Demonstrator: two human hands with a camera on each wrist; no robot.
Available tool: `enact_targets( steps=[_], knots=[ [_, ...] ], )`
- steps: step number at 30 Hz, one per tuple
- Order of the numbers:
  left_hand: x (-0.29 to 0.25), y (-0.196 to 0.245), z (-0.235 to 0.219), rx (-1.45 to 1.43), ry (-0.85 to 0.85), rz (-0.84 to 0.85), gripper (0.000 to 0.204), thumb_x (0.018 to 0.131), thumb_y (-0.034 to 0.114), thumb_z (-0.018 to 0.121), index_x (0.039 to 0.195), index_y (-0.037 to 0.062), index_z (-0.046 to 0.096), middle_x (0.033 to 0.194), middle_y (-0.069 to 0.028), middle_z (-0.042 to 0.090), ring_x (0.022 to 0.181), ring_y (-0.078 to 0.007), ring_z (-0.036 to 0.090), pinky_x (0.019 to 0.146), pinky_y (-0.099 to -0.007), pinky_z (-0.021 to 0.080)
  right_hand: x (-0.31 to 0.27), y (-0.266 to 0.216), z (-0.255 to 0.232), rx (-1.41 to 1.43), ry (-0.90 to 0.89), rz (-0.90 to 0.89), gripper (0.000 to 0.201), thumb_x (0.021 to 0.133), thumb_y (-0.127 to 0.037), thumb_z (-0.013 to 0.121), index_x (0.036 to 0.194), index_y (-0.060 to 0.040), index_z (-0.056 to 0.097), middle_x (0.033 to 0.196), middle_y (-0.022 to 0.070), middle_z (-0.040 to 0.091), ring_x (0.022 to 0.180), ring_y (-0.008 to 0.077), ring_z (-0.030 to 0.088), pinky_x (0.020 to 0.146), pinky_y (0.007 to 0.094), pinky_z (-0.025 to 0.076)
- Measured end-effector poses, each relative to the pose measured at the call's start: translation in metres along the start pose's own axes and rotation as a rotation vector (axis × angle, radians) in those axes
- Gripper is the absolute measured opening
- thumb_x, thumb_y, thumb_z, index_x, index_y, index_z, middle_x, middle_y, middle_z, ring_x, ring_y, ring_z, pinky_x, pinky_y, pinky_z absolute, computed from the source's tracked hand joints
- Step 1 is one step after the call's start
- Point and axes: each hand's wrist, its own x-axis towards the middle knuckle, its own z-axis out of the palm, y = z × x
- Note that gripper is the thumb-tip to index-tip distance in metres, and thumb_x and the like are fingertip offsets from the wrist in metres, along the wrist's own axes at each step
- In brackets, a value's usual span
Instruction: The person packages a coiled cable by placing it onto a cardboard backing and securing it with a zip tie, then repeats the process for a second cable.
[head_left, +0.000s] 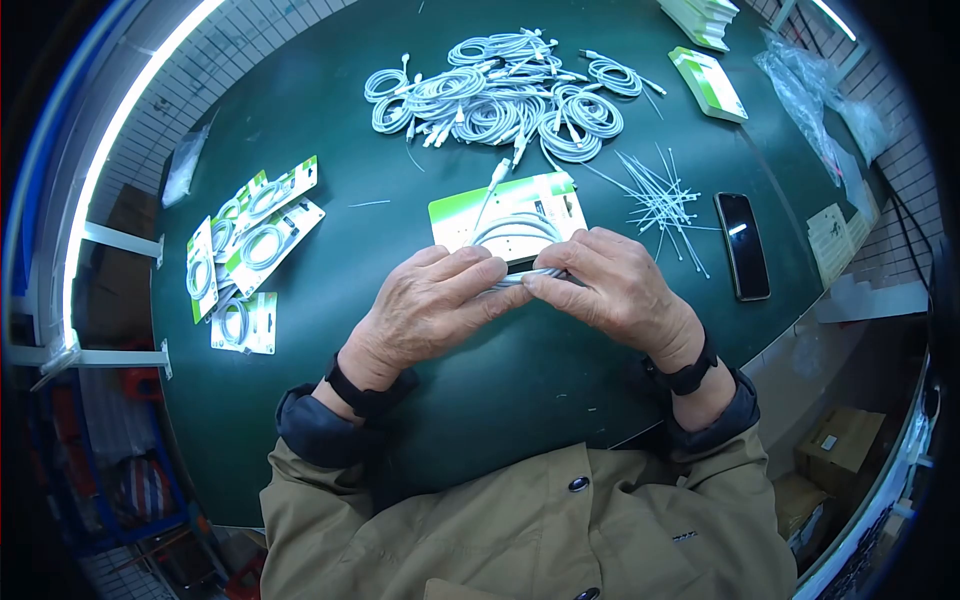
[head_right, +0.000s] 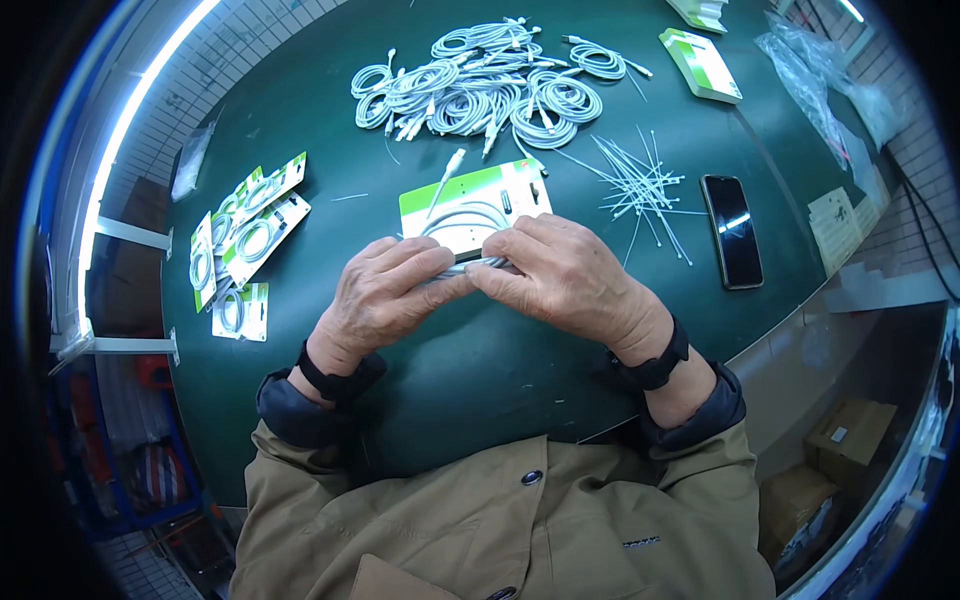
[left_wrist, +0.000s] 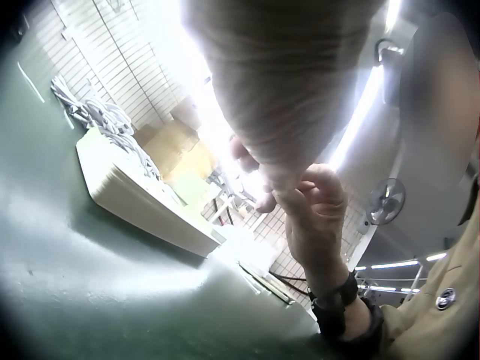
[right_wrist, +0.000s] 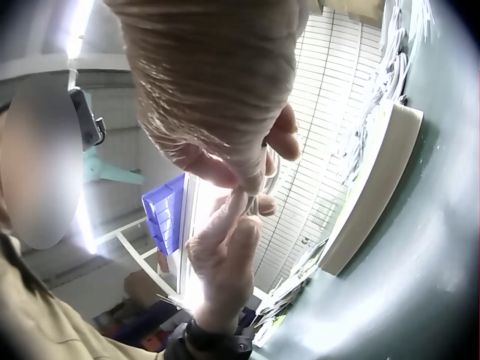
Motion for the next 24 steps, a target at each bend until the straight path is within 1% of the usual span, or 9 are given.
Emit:
enact_targets(
  steps=[6,10,13,14,17,18,21,22,24],
  knots=[
    [0.008,0.010,-0.005,0.019,0.009,-0.039,0.036,0.075,0.018,0.085,0.110,0.0176,0.079,0.115,-0.0040,0.070,0.103,-0.0225,0.072,0.070,-0.0354,0.052,-0.003,0.008,0.002,-0.012,0.085,-0.048,0.029,0.079,-0.008,0.077,0.107,-0.0112,0.071,0.101,0.0066,0.069,0.086,0.0226,0.068,0.072,0.0357,0.058],
    [0.005,0.006,0.001,-0.050,0.213,-0.041,0.031,0.075,0.008,0.088,0.104,0.0110,0.079,0.117,-0.0106,0.071,0.103,-0.0291,0.072,0.076,-0.0399,0.059,-0.005,0.016,0.003,-0.003,0.108,-0.066,0.034,0.077,-0.006,0.077,0.111,-0.0110,0.072,0.101,0.0067,0.069,0.084,0.0227,0.067,0.071,0.0356,0.057],
    [0.003,-0.001,0.003,-0.056,0.338,-0.233,0.021,0.078,0.008,0.085,0.099,0.0084,0.079,0.111,-0.0083,0.072,0.094,-0.0287,0.073,0.074,-0.0386,0.059,-0.009,0.026,-0.004,-0.007,0.160,-0.031,0.037,0.077,-0.005,0.077,0.114,-0.0110,0.072,0.101,0.0067,0.069,0.084,0.0228,0.067,0.070,0.0357,0.057],
    [-0.002,-0.007,0.009,-0.149,0.274,-0.350,0.027,0.080,0.011,0.086,0.105,0.0062,0.077,0.115,-0.0112,0.070,0.102,-0.0327,0.070,0.081,-0.0418,0.059,-0.009,0.028,-0.007,-0.011,0.167,-0.012,0.039,0.077,-0.004,0.079,0.115,-0.0119,0.072,0.101,0.0061,0.069,0.082,0.0226,0.067,0.069,0.0354,0.057],
    [0.014,-0.011,0.016,-0.062,0.054,-0.473,0.041,0.080,0.018,0.088,0.117,0.0063,0.073,0.122,-0.0149,0.068,0.115,-0.0362,0.064,0.091,-0.0456,0.056,-0.011,0.032,-0.008,-0.026,0.227,0.024,0.041,0.077,-0.004,0.081,0.116,-0.0130,0.073,0.102,0.0056,0.070,0.081,0.0224,0.067,0.068,0.0351,0.057],
    [0.009,-0.020,0.027,-0.119,-0.036,-0.491,0.072,0.075,0.028,0.092,0.138,0.0082,0.063,0.138,-0.0203,0.061,0.131,-0.0404,0.055,0.108,-0.0506,0.047,-0.011,0.034,-0.007,-0.024,0.241,0.020,0.040,0.078,-0.004,0.082,0.115,-0.0133,0.073,0.102,0.0059,0.070,0.083,0.0228,0.069,0.067,0.0344,0.058],
    [0.012,-0.026,0.042,0.005,-0.195,-0.499,0.095,0.070,0.035,0.096,0.151,0.0091,0.053,0.148,-0.0253,0.053,0.141,-0.0440,0.048,0.118,-0.0536,0.038,-0.013,0.037,-0.005,-0.015,0.270,0.056,0.035,0.079,-0.003,0.081,0.111,-0.0123,0.073,0.101,0.0068,0.072,0.085,0.0240,0.071,0.068,0.0348,0.059],
    [0.012,-0.032,0.045,-0.048,-0.295,-0.549,0.110,0.065,0.039,0.098,0.157,0.0093,0.046,0.154,-0.0294,0.047,0.149,-0.0460,0.040,0.124,-0.0564,0.030,-0.014,0.039,-0.004,0.000,0.285,0.076,0.028,0.082,-0.002,0.080,0.108,-0.0120,0.074,0.100,0.0084,0.073,0.087,0.0257,0.073,0.069,0.0357,0.061],
    [0.012,-0.037,0.044,-0.108,-0.334,-0.572,0.104,0.068,0.042,0.096,0.154,0.0073,0.050,0.157,-0.0260,0.047,0.150,-0.0469,0.038,0.124,-0.0553,0.031,-0.017,0.044,0.001,0.006,0.320,0.090,0.026,0.084,-0.003,0.080,0.107,-0.0122,0.074,0.099,0.0088,0.074,0.087,0.0262,0.074,0.069,0.0363,0.061]
  ],
)
